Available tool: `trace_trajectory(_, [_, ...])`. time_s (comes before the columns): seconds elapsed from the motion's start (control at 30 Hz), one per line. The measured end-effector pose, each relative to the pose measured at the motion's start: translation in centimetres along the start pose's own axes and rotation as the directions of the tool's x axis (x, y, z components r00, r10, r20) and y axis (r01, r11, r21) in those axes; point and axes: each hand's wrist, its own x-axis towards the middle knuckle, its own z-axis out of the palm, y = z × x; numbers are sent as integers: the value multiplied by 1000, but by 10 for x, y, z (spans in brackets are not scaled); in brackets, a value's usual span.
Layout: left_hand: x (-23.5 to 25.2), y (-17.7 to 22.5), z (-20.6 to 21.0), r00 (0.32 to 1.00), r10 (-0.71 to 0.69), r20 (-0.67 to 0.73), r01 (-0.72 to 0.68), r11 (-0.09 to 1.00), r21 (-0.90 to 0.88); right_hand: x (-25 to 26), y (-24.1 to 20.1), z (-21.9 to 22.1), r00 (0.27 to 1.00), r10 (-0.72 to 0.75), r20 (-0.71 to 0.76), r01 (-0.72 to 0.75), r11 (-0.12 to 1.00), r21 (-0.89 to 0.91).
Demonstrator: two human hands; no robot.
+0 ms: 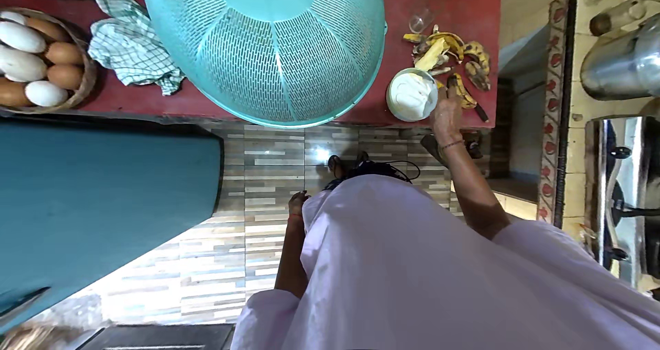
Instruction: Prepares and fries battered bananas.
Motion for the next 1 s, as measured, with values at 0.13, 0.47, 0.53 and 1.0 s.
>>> trace_trajectory(0.13, [1,-2,1,1000,9,3,-9,1000,10,7,-2,-4,996,-10,85,2,996,93])
trace_trajectory(0.47, [15,-13,1,999,21,28,-22,999,48,7,0,-18,1000,-15,0,15,1000,8])
trace_trajectory(0.53, [11,-10,2,1000,17,25,-18,998,55,9,-1,-19,1000,-3,25,4,1000,-21])
trace_trajectory(1.0, [15,-12,1,1000,3,17,-4,1000,21,46,23,-48,966,11,257,-50,988,143])
